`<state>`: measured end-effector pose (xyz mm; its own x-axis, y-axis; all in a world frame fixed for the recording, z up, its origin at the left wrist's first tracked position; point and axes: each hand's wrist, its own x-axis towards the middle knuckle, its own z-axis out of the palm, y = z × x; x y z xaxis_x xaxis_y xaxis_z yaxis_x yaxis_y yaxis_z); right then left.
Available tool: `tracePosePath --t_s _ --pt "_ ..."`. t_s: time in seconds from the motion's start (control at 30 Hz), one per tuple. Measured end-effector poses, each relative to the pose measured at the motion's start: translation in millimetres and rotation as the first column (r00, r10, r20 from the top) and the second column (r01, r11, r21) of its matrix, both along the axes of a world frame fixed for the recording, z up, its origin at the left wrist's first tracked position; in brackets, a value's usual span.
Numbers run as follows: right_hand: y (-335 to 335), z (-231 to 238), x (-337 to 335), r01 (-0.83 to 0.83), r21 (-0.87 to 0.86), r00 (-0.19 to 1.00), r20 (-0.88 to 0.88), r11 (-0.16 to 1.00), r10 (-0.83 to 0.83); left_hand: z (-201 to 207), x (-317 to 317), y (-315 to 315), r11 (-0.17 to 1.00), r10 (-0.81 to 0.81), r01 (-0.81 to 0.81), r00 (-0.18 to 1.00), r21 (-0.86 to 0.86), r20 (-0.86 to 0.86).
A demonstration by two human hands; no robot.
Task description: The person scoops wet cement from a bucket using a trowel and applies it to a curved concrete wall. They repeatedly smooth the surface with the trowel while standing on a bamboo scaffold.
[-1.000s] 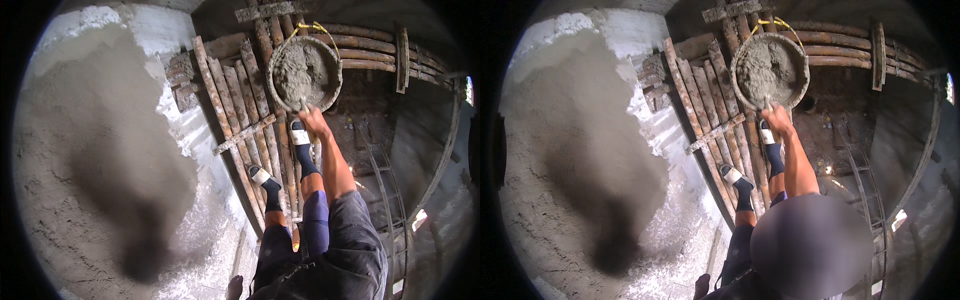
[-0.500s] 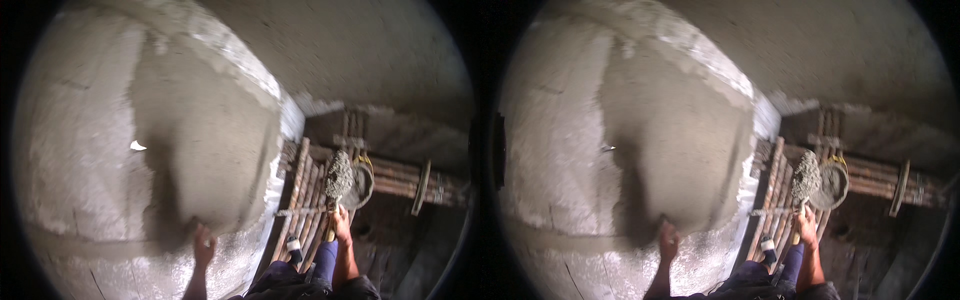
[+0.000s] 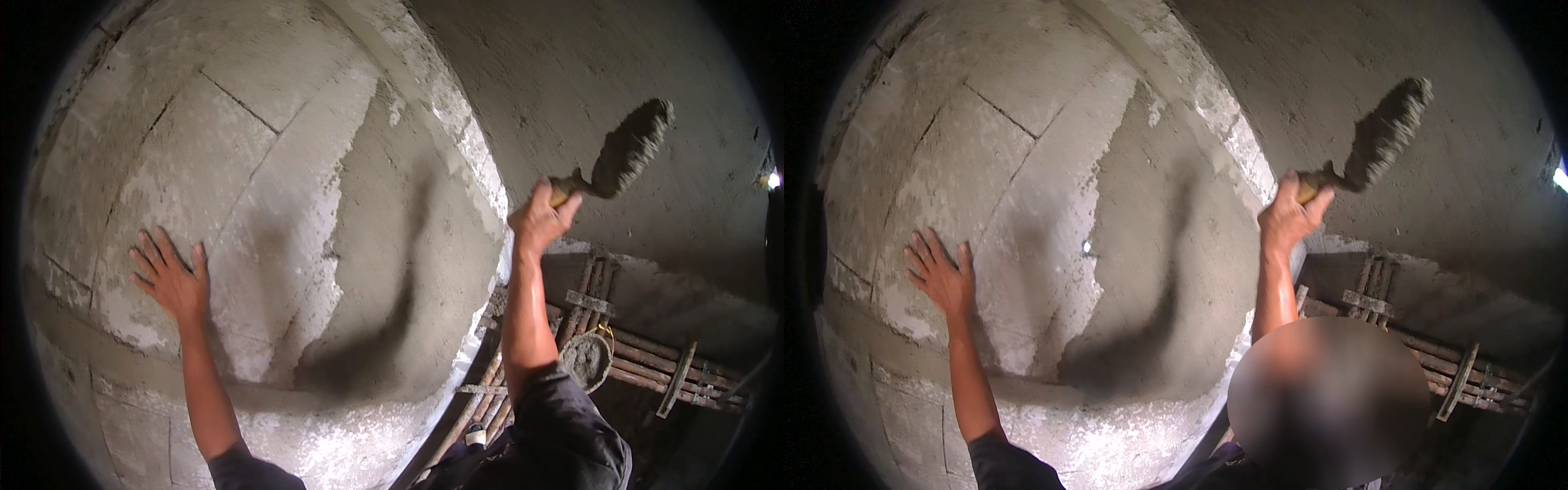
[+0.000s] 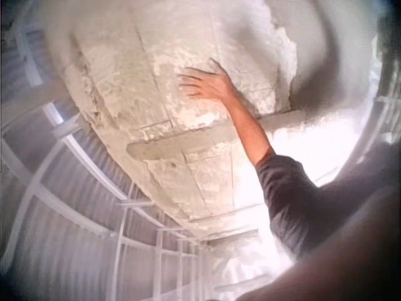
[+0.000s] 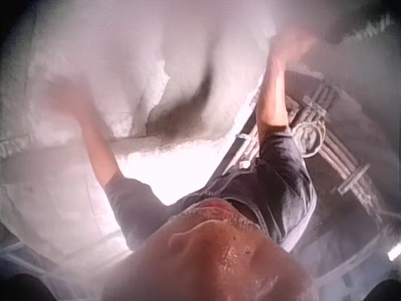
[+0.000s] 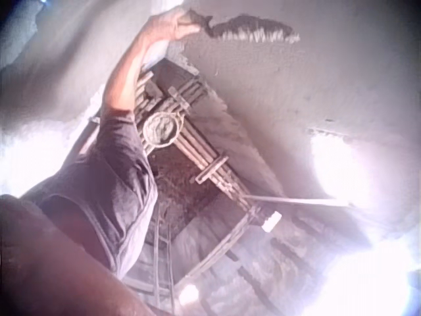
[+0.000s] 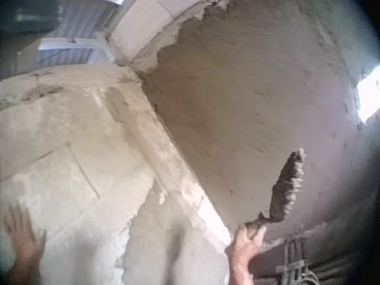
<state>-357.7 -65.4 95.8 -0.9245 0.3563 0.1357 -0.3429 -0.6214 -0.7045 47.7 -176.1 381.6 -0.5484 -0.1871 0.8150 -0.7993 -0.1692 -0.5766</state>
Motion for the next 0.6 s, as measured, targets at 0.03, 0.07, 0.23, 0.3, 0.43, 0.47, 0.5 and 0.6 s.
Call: tracePosePath --t_s 0.03,0.07,0.23,0.3,0.43,0.47,0.5,0.6 --pt "-29 11 -4 -0.025 0.036 1.0 -0.014 0.999 0.025 -1 2 -3 1.0 -0.026 0.026 1.0 -0.009 0.008" --pt "-57 22 -5 0.069 -0.018 0.997 -0.042 0.997 -0.07 -1 3 -6 0.998 -0.053 0.053 0.998 -0.021 0.015" --pt "-112 39 96 -0.371 0.461 0.853 -0.174 0.806 0.492 -1 0 -6 1.0 -0.02 0.02 1.0 -0.006 0.011" --pt "-83 29 163 -0.497 0.637 0.692 -0.117 0.588 0.712 -1 -3 -5 1.0 -0.027 0.027 1.0 -0.01 0.006" --pt "-46 -8 220 -0.812 0.442 0.466 0.098 0.381 0.879 -2 -7 -3 1.0 -0.022 0.023 0.999 -0.018 0.024" --pt "-52 -15 211 -0.907 0.298 0.376 0.251 0.298 0.892 -2 -7 -2 0.997 -0.063 0.066 0.996 -0.051 0.06" --pt "-58 -25 198 -0.876 0.228 0.461 0.134 0.425 0.877 -2 -7 -3 0.999 -0.03 0.031 0.999 -0.025 0.042" --pt "-110 -28 120 -0.712 0.239 0.681 0.007 0.661 0.732 -2 -7 -4 0.998 -0.047 0.048 0.998 -0.033 0.035"
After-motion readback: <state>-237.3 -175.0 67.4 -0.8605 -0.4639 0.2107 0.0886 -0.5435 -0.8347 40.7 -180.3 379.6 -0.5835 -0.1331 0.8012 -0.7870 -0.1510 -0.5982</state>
